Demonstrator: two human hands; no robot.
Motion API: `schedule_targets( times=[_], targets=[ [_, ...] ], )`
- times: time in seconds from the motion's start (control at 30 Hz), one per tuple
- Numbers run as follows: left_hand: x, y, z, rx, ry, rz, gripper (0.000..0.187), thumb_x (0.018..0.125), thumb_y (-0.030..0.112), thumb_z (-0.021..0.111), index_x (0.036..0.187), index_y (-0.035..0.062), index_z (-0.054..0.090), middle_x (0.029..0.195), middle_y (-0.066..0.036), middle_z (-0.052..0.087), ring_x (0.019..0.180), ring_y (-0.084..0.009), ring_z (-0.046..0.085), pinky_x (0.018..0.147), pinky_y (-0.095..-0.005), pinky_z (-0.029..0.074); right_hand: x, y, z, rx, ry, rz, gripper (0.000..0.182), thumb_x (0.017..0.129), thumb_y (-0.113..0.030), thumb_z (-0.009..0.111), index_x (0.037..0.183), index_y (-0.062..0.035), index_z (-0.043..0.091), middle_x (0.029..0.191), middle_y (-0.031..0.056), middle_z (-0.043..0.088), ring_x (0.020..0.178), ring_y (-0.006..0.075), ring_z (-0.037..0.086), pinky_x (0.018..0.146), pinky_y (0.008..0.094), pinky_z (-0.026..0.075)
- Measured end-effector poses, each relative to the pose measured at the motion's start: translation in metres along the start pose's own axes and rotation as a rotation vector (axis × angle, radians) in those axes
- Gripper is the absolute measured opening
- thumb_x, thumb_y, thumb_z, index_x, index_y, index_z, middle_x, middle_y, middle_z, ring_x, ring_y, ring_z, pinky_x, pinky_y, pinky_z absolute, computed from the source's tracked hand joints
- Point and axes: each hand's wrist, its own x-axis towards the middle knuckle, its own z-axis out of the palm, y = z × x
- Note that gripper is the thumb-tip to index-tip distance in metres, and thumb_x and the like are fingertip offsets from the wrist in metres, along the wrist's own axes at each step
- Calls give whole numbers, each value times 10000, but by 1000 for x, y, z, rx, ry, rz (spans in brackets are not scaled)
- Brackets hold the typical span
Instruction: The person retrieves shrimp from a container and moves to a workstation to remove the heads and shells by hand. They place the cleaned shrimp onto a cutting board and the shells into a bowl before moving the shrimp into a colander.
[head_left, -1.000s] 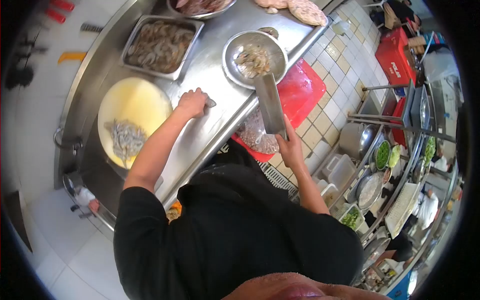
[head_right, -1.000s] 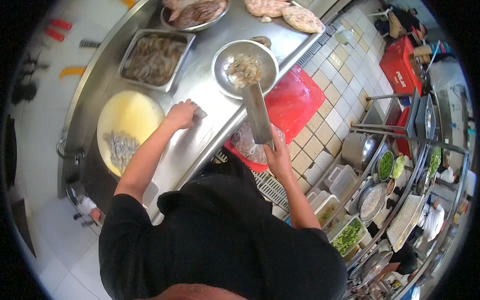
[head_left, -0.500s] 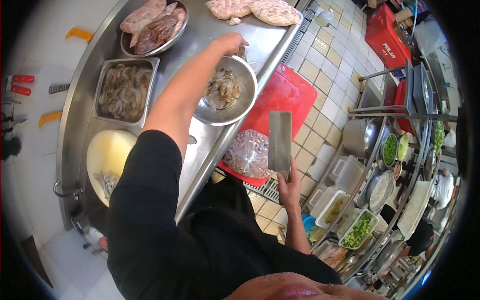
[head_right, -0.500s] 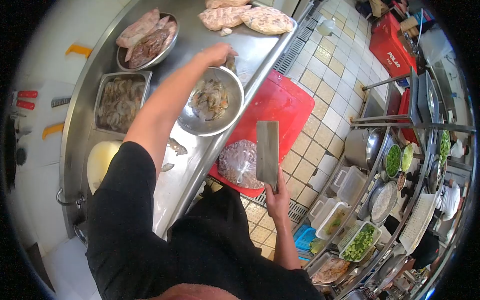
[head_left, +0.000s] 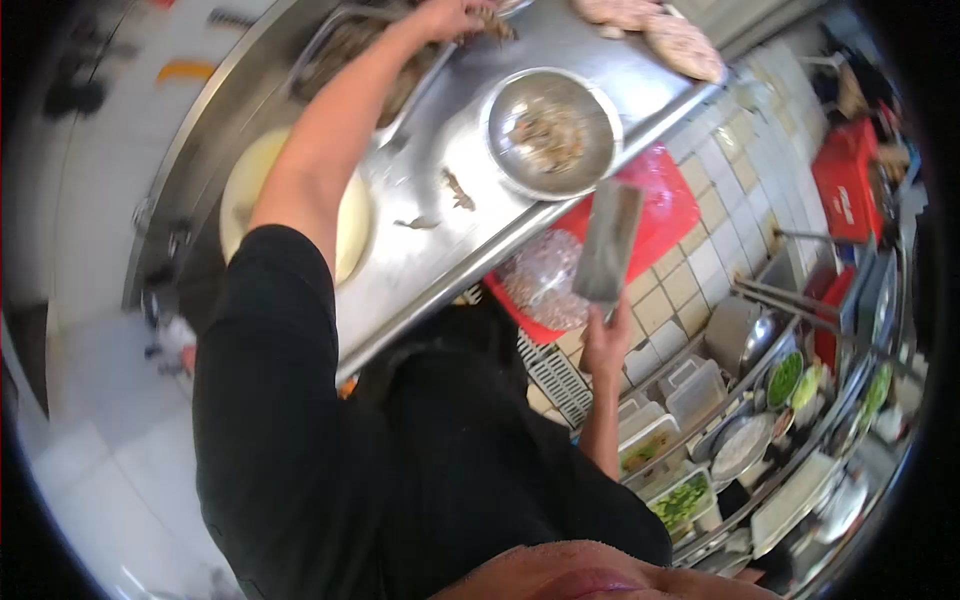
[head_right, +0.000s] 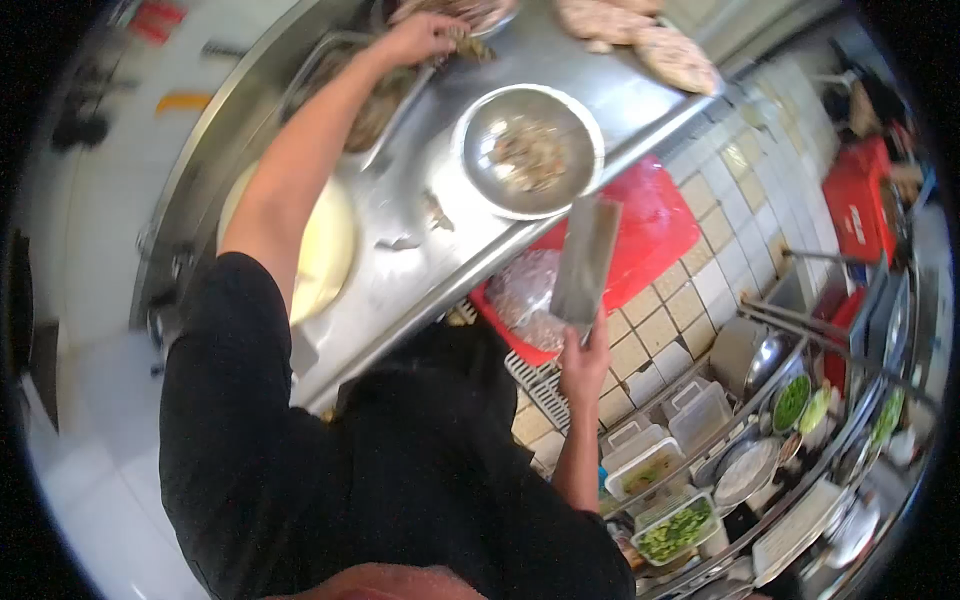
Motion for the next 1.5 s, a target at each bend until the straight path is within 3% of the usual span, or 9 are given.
schedule_targets(
  times=[0.13, 0.2, 0.33, 0.43, 0.47, 0.63, 0.93, 1.1, 1.5],
  targets=[
    [-174, 21, -90, -16, 313, -54, 383, 838, 151, 695, 1207, 55, 664, 999, -81, 719, 890, -137, 650, 829, -290, 509, 11, -34, 36, -107, -152, -180, 670, 890, 60, 568, 1509, -46, 333, 1197, 90, 595, 773, 116, 484, 659, 259, 408],
    [-246, -11, -99, -73, 413, -106, 384, 881, 120, 687, 1263, 98, 656, 951, -51, 711, 833, -100, 623, 797, -279, 509, 3, -63, 64, -186, -241, -189, 677, 888, 52, 582, 1511, -44, 336, 1296, 132, 561, 901, 181, 562, 796, 309, 466],
    [-369, -52, -21, -39, 717, -61, 343, 873, 76, 678, 1212, 124, 694, 1038, -78, 714, 926, -174, 651, 819, -325, 522, -26, -141, 130, -270, -443, 7, 699, 880, -4, 613, 1519, -91, 345, 1091, 187, 668, 637, 211, 561, 703, 360, 500],
    [-425, -60, 43, 295, 656, 2, 396, 793, -12, 668, 1150, 150, 725, 1059, -114, 686, 973, -260, 653, 864, -369, 502, -21, -123, 164, -460, -586, -349, 694, 886, -78, 623, 1521, -130, 347, 898, 212, 672, 596, 191, 550, 634, 339, 489],
    [-437, -59, 58, 340, 640, 14, 395, 776, -13, 666, 1127, 156, 731, 1066, -114, 680, 978, -262, 646, 889, -378, 485, -23, -132, 173, -602, -638, -215, 675, 895, -135, 615, 1517, -150, 355, 765, 211, 642, 539, 180, 556, 594, 349, 490],
    [-455, -54, 97, 452, 648, 111, 262, 762, 51, 680, 1008, 115, 745, 1171, -112, 659, 997, -249, 619, 964, -401, 418, -38, -153, 205, -629, -715, -242, 656, 900, -139, 605, 1509, -122, 364, 696, 175, 626, 548, 221, 610, 614, 380, 504],
    [-455, -67, 104, 431, 555, 152, 256, 777, 66, 646, 1004, 117, 751, 1291, -122, 630, 999, -237, 619, 1014, -404, 381, -37, -175, 234, -802, -763, -257, 648, 889, -156, 592, 1488, -61, 366, 1215, 327, 589, 1188, 437, 557, 1004, 430, 435],
    [-454, -64, 103, 359, 546, 96, 338, 751, -6, 591, 1026, 110, 749, 1297, -133, 621, 1042, -256, 613, 1036, -426, 366, -40, -172, 249, -1250, -692, -822, 730, 871, -65, 528, 1544, -79, 246, 711, 215, 660, 602, 338, 668, 634, 444, 538],
    [-472, -77, 80, -120, 706, -161, 315, 796, 17, 651, 1091, 105, 719, 1069, -137, 705, 883, -231, 660, 871, -371, 478, -29, -155, 238, -1000, -760, -582, 726, 870, -116, 539, 1536, -169, 257, 920, 319, 655, 849, 491, 635, 826, 561, 482]
  ],
)
